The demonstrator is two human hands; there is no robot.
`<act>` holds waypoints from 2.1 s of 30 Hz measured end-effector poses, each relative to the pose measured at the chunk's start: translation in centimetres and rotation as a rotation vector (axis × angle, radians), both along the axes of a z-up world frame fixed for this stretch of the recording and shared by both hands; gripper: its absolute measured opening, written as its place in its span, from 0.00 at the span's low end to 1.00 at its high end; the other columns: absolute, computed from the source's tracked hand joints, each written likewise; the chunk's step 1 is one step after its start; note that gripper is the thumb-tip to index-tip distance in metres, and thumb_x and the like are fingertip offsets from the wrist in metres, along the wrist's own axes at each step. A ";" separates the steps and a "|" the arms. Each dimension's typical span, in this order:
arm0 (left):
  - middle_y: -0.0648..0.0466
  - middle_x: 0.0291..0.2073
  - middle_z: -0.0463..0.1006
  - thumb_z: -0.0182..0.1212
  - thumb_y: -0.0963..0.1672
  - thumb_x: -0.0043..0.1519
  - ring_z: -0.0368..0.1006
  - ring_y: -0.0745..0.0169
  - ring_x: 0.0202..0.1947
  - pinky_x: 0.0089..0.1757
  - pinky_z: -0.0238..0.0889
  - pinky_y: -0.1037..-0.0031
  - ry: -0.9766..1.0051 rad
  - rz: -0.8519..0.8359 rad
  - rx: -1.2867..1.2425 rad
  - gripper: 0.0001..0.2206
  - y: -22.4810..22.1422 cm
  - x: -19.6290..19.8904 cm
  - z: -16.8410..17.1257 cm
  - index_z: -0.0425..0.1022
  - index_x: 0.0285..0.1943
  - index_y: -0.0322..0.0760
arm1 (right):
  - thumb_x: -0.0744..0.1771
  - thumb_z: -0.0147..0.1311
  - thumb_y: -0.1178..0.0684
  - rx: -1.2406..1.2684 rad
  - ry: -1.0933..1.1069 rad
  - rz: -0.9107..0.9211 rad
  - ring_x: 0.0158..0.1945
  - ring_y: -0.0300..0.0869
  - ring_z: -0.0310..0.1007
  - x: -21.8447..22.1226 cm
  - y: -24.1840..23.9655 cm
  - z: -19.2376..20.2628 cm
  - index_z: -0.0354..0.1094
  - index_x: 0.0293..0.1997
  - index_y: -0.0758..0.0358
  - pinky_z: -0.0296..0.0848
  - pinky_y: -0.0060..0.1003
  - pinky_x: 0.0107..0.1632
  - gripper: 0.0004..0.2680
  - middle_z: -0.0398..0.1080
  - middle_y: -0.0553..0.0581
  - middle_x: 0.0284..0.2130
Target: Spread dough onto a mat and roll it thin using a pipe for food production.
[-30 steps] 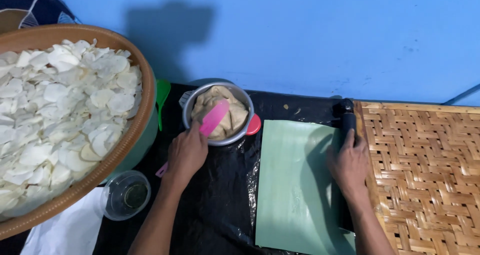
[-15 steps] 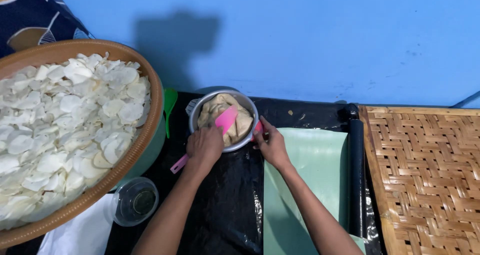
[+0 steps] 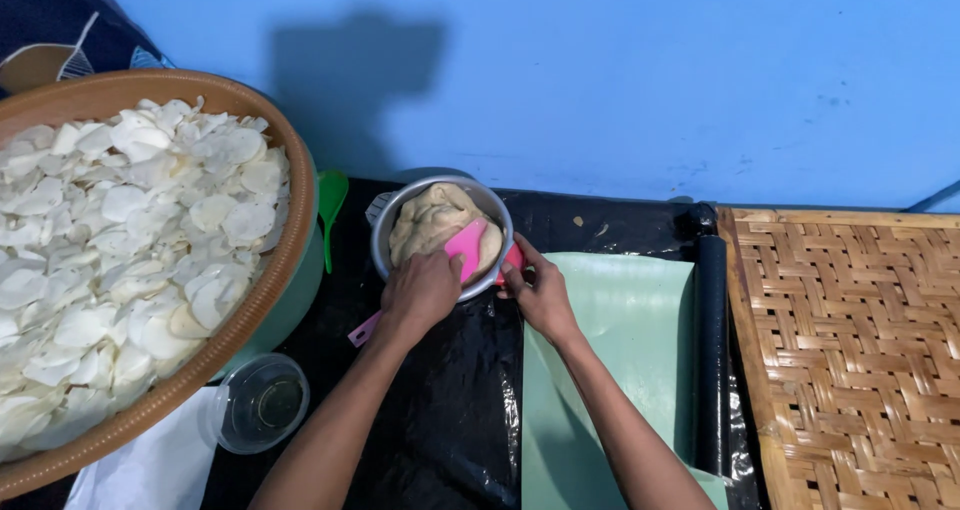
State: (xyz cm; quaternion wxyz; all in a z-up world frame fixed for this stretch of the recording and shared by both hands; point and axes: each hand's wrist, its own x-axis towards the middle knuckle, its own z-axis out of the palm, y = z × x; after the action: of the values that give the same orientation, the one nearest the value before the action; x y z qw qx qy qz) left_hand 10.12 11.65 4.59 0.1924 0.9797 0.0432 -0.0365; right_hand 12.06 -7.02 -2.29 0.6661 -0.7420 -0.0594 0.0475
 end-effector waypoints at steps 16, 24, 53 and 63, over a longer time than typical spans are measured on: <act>0.32 0.40 0.80 0.52 0.55 0.64 0.77 0.32 0.45 0.51 0.67 0.51 0.063 -0.156 -0.162 0.24 4.0 4.5 -6.0 0.83 0.42 0.30 | 0.67 0.49 0.66 0.274 0.201 0.227 0.55 0.45 0.75 1.4 -1.9 -0.3 0.46 0.76 0.67 0.82 0.38 0.54 0.26 0.67 0.66 0.60; 0.42 0.32 0.84 0.52 0.56 0.65 0.79 0.54 0.34 0.40 0.68 0.64 0.348 -0.028 -0.565 0.26 3.9 2.9 -2.5 0.84 0.45 0.29 | 0.67 0.53 0.60 0.321 0.173 0.183 0.56 0.43 0.73 0.6 -2.3 -1.8 0.45 0.76 0.65 0.81 0.37 0.54 0.27 0.65 0.58 0.62; 0.39 0.27 0.79 0.52 0.50 0.67 0.81 0.44 0.29 0.30 0.66 0.59 0.056 -0.245 -0.661 0.18 -4.2 -8.5 -6.0 0.78 0.38 0.30 | 0.59 0.71 0.43 -1.069 0.094 0.588 0.78 0.48 0.36 -14.1 -13.6 6.9 0.56 0.74 0.39 0.49 0.48 0.72 0.34 0.36 0.51 0.78; 0.38 0.28 0.80 0.55 0.48 0.66 0.78 0.35 0.32 0.33 0.68 0.49 0.003 -0.313 -0.418 0.14 -4.9 -10.9 -4.1 0.77 0.39 0.33 | 0.62 0.66 0.42 -1.240 -0.091 -0.380 0.60 0.65 0.64 -10.9 -18.5 2.6 0.53 0.73 0.66 0.70 0.53 0.57 0.33 0.63 0.77 0.57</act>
State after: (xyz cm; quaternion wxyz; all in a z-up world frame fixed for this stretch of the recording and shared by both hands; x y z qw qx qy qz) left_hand -0.81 6.73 0.49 0.3825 0.9134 -0.1174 -0.0753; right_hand 1.18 -25.55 0.35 0.1078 -0.9877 0.0833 -0.0772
